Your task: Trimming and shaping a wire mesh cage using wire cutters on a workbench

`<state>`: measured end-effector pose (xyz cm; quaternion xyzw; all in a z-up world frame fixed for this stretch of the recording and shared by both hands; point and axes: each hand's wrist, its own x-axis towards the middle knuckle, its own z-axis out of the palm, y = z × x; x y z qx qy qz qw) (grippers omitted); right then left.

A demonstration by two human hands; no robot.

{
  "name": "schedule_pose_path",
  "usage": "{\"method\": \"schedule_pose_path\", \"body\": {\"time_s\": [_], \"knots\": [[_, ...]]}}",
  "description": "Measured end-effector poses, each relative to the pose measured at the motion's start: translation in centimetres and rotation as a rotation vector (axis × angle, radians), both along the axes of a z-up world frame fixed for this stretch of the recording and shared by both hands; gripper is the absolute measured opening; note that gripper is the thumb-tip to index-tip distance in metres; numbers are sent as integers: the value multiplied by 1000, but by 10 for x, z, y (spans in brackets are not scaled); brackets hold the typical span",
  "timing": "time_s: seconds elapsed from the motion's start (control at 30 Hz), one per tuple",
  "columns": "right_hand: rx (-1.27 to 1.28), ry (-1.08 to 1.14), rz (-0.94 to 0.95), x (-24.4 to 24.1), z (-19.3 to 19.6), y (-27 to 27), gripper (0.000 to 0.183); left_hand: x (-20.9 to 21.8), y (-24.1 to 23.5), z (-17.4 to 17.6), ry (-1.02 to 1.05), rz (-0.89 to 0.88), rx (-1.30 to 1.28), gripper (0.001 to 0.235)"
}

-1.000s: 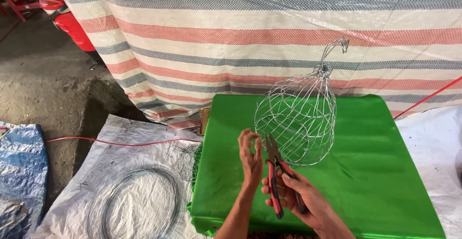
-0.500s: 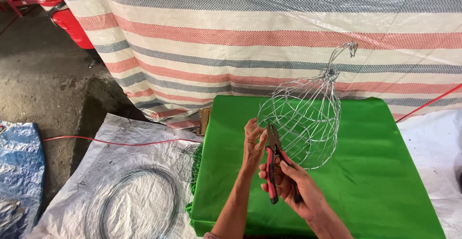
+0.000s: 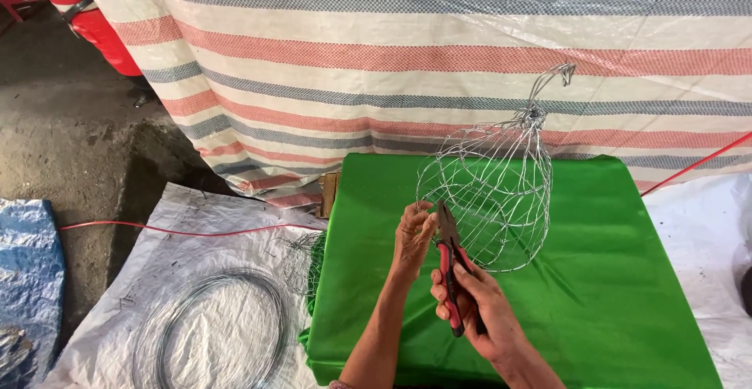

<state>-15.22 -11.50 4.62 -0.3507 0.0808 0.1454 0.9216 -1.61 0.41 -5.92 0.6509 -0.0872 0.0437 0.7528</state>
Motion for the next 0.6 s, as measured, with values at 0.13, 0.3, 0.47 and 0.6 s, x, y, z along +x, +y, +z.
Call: {"method": "schedule_pose_path", "body": {"time_s": [0.13,0.3,0.47,0.6], "knots": [[-17,-10,-4,-1,3,0,34,1,-1,-8,-29,-3,-36,37],[-174,206,115,-14,38,-9,55,9,1,-23,-48,-5,-79,39],[-380,-155,70,-37,25,-40,39,-3,11,-5,-111,280,53,36],[-566,-432,-331,-13,7,-89,35,17,20,9,-136,517,187,42]]}}
